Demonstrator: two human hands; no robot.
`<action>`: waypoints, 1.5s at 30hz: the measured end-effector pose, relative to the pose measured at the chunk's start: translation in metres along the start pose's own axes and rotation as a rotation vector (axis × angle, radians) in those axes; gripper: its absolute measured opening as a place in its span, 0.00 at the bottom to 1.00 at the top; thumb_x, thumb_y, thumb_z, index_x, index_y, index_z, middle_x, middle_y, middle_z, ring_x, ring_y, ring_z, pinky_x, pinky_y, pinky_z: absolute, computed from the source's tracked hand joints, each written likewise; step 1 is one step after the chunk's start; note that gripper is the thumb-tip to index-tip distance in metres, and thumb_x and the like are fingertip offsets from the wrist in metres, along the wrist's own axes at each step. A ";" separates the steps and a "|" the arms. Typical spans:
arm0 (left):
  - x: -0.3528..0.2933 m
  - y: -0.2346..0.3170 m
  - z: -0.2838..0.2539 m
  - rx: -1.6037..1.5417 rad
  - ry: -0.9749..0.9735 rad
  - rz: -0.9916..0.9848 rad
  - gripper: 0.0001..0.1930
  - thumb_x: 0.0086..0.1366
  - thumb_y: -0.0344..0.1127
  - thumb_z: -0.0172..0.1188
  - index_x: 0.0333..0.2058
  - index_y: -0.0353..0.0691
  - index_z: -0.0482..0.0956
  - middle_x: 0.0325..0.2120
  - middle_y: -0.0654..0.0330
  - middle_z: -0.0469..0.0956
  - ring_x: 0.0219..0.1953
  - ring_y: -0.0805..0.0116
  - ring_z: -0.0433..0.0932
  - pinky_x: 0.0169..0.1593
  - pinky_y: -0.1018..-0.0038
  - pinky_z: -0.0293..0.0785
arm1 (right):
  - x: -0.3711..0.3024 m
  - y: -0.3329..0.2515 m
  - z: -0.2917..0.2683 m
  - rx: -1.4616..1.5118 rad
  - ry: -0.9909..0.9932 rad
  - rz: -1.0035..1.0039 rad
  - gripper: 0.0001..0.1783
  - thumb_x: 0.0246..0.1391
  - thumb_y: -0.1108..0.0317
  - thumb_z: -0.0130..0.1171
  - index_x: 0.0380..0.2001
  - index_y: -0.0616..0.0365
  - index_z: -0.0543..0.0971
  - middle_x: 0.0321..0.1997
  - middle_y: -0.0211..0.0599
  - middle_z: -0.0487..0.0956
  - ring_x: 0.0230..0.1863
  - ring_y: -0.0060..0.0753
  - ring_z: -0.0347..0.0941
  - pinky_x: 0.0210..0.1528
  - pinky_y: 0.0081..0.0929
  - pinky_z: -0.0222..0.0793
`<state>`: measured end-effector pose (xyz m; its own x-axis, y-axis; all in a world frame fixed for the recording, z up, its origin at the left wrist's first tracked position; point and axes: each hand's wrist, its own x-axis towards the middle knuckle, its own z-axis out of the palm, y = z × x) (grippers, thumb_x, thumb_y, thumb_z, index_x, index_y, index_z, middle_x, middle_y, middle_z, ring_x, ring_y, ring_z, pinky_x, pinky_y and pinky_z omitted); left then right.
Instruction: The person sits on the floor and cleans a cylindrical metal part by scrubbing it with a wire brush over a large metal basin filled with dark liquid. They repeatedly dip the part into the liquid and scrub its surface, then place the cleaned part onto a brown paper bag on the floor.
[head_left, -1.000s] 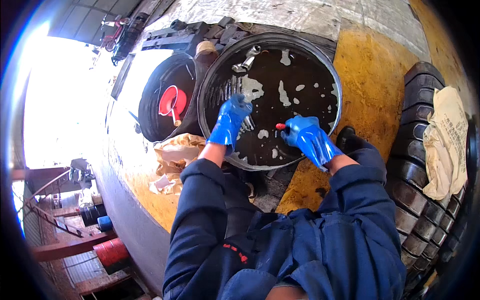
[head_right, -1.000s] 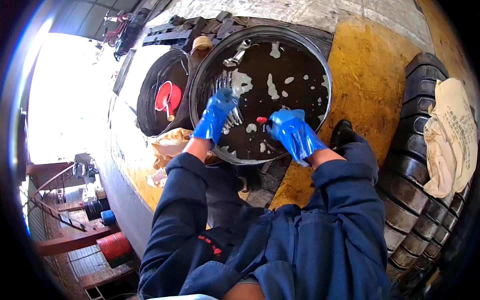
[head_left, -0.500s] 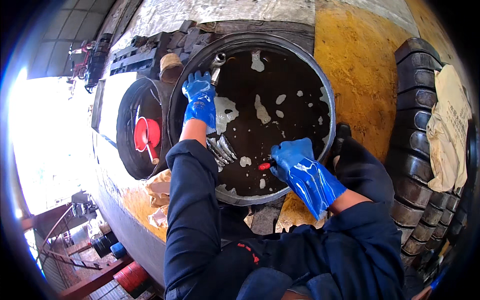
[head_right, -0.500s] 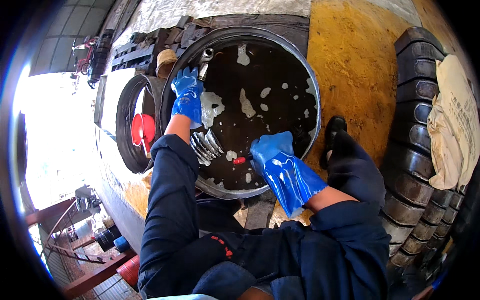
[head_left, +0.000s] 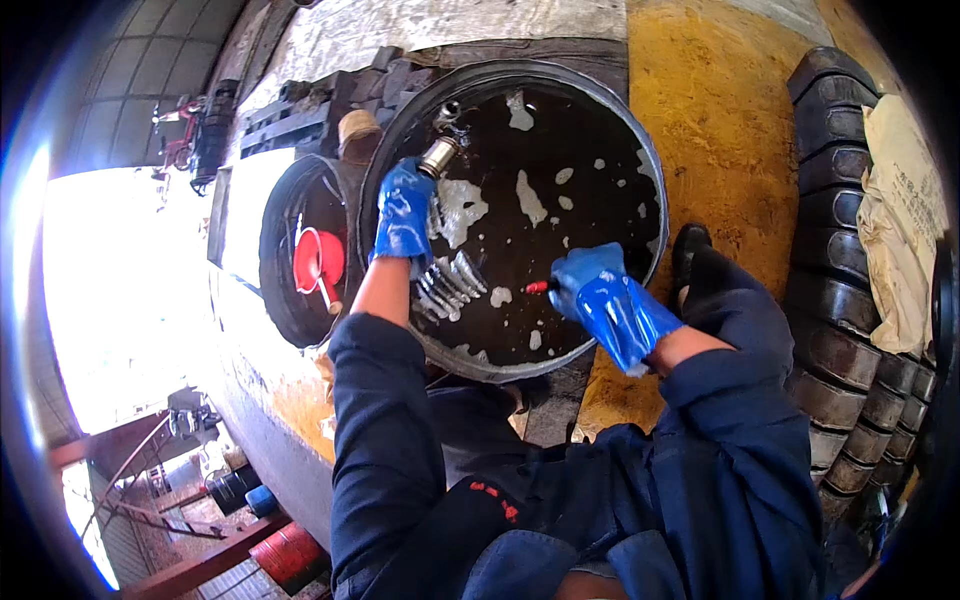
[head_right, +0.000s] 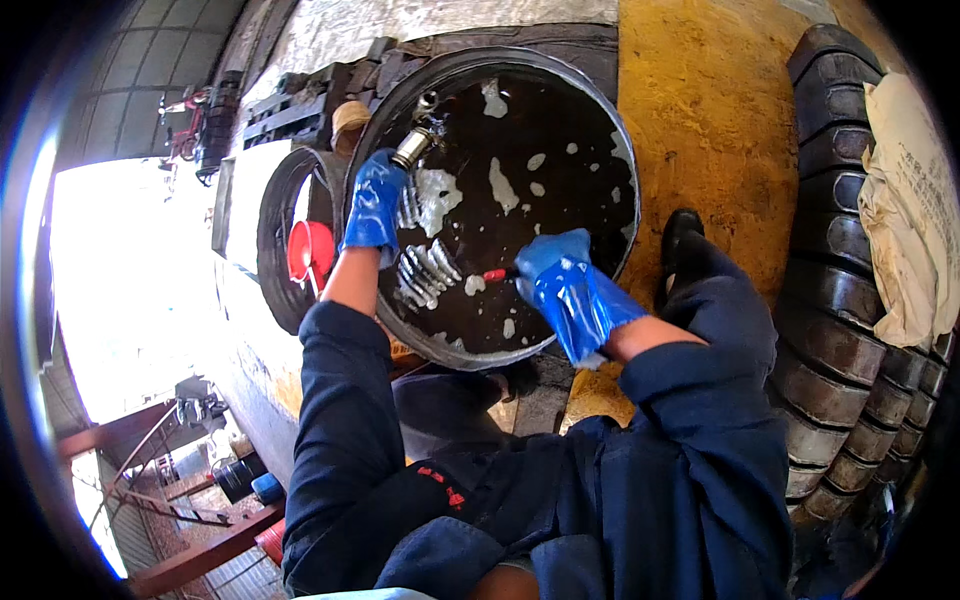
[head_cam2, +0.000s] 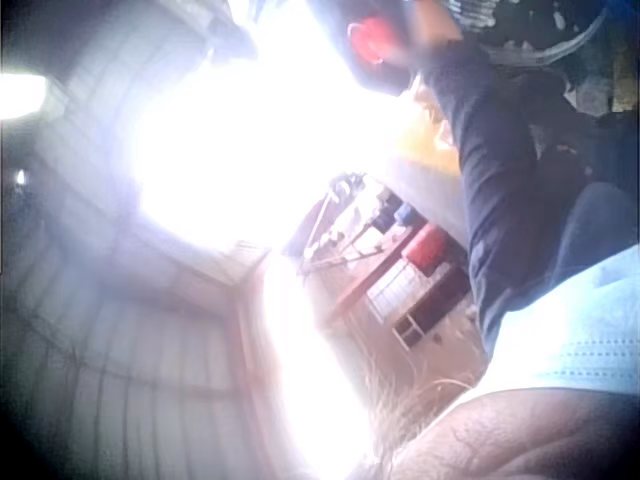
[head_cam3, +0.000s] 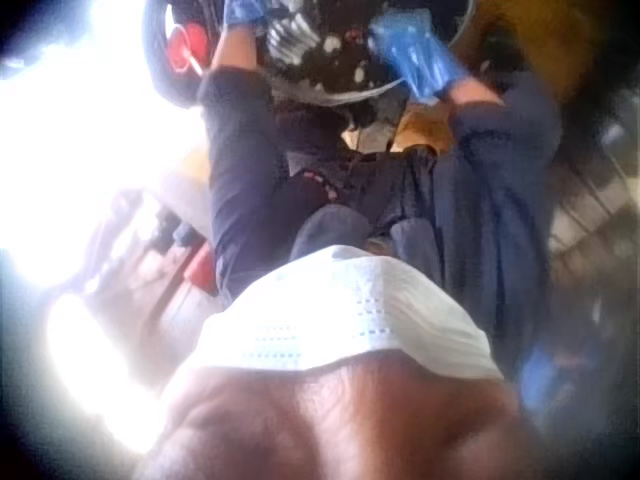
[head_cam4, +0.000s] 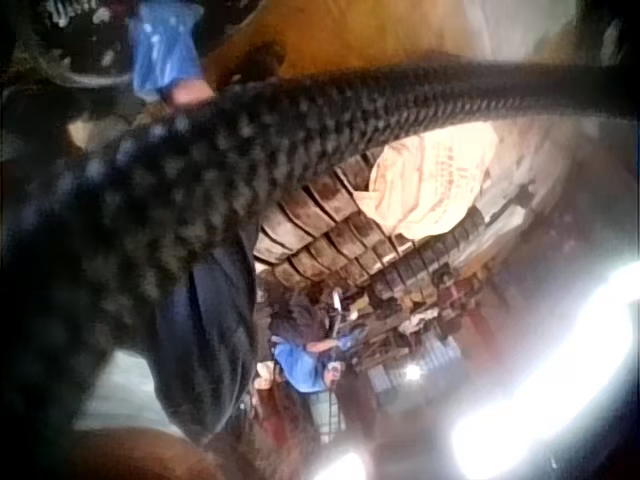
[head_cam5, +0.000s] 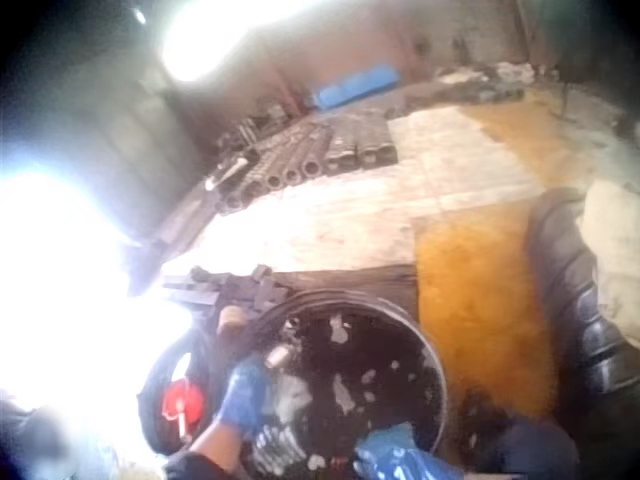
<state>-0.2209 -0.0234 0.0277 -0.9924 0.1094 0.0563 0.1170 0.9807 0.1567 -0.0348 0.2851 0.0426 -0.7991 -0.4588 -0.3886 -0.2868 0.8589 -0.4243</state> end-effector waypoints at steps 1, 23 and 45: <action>-0.025 0.014 -0.013 -0.510 -0.160 -0.163 0.17 0.69 0.39 0.57 0.53 0.40 0.82 0.41 0.49 0.87 0.41 0.55 0.87 0.44 0.62 0.82 | 0.000 0.004 -0.001 0.009 0.001 0.030 0.14 0.53 0.53 0.62 0.38 0.45 0.88 0.36 0.36 0.87 0.42 0.45 0.85 0.44 0.45 0.79; -0.235 0.050 0.029 -0.915 -0.239 -0.228 0.17 0.63 0.23 0.62 0.51 0.37 0.84 0.43 0.56 0.86 0.45 0.67 0.83 0.52 0.72 0.78 | 0.037 0.013 0.006 0.718 0.181 0.085 0.13 0.64 0.61 0.57 0.34 0.56 0.85 0.28 0.29 0.82 0.31 0.22 0.77 0.39 0.28 0.74; -0.244 0.079 0.048 -0.752 -0.241 -0.331 0.18 0.59 0.28 0.73 0.49 0.42 0.84 0.41 0.62 0.87 0.45 0.72 0.84 0.52 0.73 0.80 | 0.034 -0.001 0.032 0.627 -0.002 0.160 0.18 0.57 0.48 0.60 0.36 0.50 0.86 0.34 0.41 0.86 0.40 0.42 0.83 0.47 0.37 0.76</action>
<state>0.0288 0.0356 -0.0208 -0.9510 -0.0491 -0.3054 -0.2708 0.6091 0.7454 -0.0446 0.2612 0.0036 -0.8050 -0.3374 -0.4879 0.1992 0.6210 -0.7581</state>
